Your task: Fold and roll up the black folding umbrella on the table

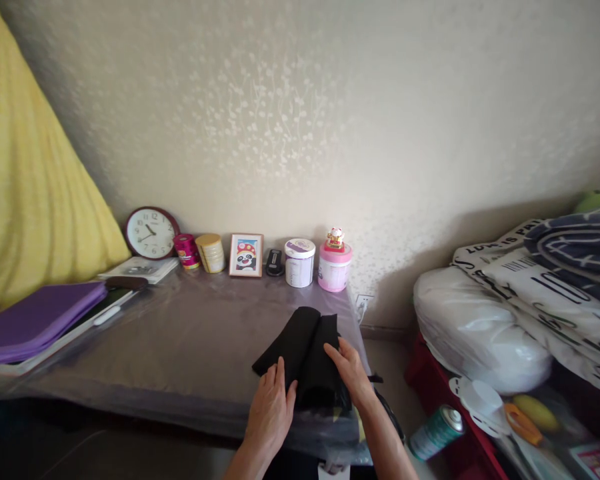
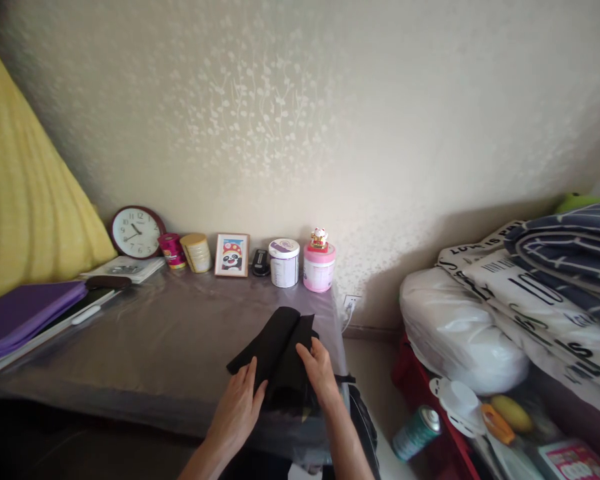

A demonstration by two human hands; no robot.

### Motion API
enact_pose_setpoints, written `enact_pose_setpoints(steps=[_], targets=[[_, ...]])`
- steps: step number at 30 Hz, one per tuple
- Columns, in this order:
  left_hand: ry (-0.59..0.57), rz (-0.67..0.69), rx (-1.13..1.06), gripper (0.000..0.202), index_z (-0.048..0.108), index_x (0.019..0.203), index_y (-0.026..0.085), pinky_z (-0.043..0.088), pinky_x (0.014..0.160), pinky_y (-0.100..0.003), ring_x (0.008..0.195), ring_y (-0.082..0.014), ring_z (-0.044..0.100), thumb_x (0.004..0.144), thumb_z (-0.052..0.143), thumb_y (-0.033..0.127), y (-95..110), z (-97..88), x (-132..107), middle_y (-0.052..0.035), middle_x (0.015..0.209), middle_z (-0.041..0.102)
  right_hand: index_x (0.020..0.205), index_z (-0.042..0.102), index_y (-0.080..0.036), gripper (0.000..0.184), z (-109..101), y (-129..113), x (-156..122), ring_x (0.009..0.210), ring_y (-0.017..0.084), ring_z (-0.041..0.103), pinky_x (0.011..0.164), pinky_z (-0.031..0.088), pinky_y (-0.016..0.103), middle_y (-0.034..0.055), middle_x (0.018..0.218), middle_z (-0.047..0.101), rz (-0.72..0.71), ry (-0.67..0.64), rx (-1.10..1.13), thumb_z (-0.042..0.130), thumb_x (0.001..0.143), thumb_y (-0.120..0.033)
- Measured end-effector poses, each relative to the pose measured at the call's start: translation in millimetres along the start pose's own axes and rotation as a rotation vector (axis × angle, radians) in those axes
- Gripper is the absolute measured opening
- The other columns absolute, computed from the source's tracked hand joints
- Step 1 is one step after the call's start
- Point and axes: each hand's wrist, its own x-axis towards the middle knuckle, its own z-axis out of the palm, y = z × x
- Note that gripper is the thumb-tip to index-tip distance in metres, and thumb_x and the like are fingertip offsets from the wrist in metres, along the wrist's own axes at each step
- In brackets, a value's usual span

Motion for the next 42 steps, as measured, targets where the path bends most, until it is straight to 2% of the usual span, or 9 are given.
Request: enact_pose_setpoints(steps=[5,15,19,23,26,30,33,38,42], targets=[[-0.043,0.026,-0.016,0.043,0.039,0.126,0.005,0.042,0.088,-0.034,0.102,-0.0196,0.052,0.088,0.025,0.02,-3.8,-1.3,0.2,-0.0131,0.114,0.054,0.097,0.058,-0.016,0.039,34.0,-13.4,11.9,0.059,0.016,0.057,0.053,0.045,0.026,-0.0006,0.065,0.061,0.096,-0.126,0.205,0.061,0.068,-0.043],[-0.08,0.067,-0.102,0.041,0.051,0.114,0.009,0.041,0.092,-0.038,0.107,-0.0201,0.051,0.083,0.024,0.012,-11.5,-4.1,2.2,-0.0118,0.111,0.057,0.106,0.053,-0.012,0.042,74.9,7.9,36.8,0.049,0.011,0.049,0.044,0.038,0.021,-0.0035,0.058,0.052,0.106,-0.089,-0.056,0.057,0.071,-0.034],[-0.071,0.096,-0.116,0.038,0.057,0.104,0.012,0.041,0.093,-0.037,0.106,-0.0207,0.053,0.084,0.026,0.019,-21.2,1.0,-2.8,-0.0109,0.106,0.061,0.103,0.054,-0.012,0.036,80.6,14.0,41.8,0.052,0.011,0.051,0.045,0.039,0.021,-0.002,0.061,0.054,0.082,-0.086,-0.236,0.056,0.071,-0.029],[-0.029,0.062,-0.134,0.037,0.057,0.104,0.015,0.047,0.085,-0.032,0.101,-0.0193,0.058,0.086,0.03,0.033,-30.5,12.7,-9.8,-0.0096,0.106,0.063,0.106,0.052,-0.013,0.037,82.1,18.8,46.0,0.062,0.015,0.057,0.044,0.042,0.021,0.002,0.071,0.059,0.103,-0.113,-0.317,0.054,0.073,-0.029],[0.04,-0.008,-0.128,0.048,0.054,0.108,0.01,0.048,0.084,-0.035,0.101,-0.0228,0.058,0.086,0.03,0.045,-28.4,20.2,-10.8,-0.0151,0.107,0.061,0.108,0.05,-0.014,0.036,83.4,20.5,47.1,0.065,0.016,0.061,0.048,0.045,0.022,0.0027,0.074,0.062,0.091,-0.15,-0.336,0.053,0.075,-0.03],[0.096,-0.044,-0.132,0.05,0.056,0.099,0.008,0.05,0.077,-0.032,0.087,-0.0212,0.063,0.089,0.024,0.044,-21.9,21.7,-6.8,-0.0159,0.094,0.065,0.102,0.053,-0.017,0.027,81.9,13.6,37.4,0.061,0.014,0.062,0.058,0.048,0.024,0.0001,0.067,0.064,-0.039,-0.319,-0.275,0.045,0.083,-0.034],[0.117,-0.039,-0.132,0.047,0.055,0.098,0.01,0.051,0.074,-0.032,0.084,-0.0201,0.063,0.09,0.02,0.041,-20.5,19.3,-4.7,-0.0136,0.091,0.065,0.096,0.058,-0.02,0.022,73.8,4.5,20.3,0.069,0.013,0.062,0.067,0.048,0.024,0.001,0.077,0.066,-0.236,-0.398,-0.263,0.042,0.086,-0.031],[0.128,-0.005,-0.135,0.043,0.053,0.102,0.013,0.05,0.076,-0.031,0.089,-0.0177,0.062,0.091,0.019,0.036,-21.7,19.2,-5.7,-0.0109,0.095,0.065,0.095,0.062,-0.022,0.023,52.3,5.5,1.3,0.094,0.016,0.056,0.087,0.042,0.032,0.0047,0.097,0.063,-0.609,-0.271,-0.49,0.04,0.088,-0.023],[0.12,-0.004,-0.125,0.042,0.054,0.1,0.014,0.05,0.077,-0.033,0.092,-0.0191,0.062,0.091,0.019,0.035,-21.1,19.8,-6.4,-0.011,0.098,0.065,0.106,0.059,-0.022,0.026,45.4,18.6,13.0,0.114,0.02,0.045,0.098,0.034,0.041,0.007,0.117,0.056,-0.704,-0.237,-0.654,0.042,0.087,-0.022]])
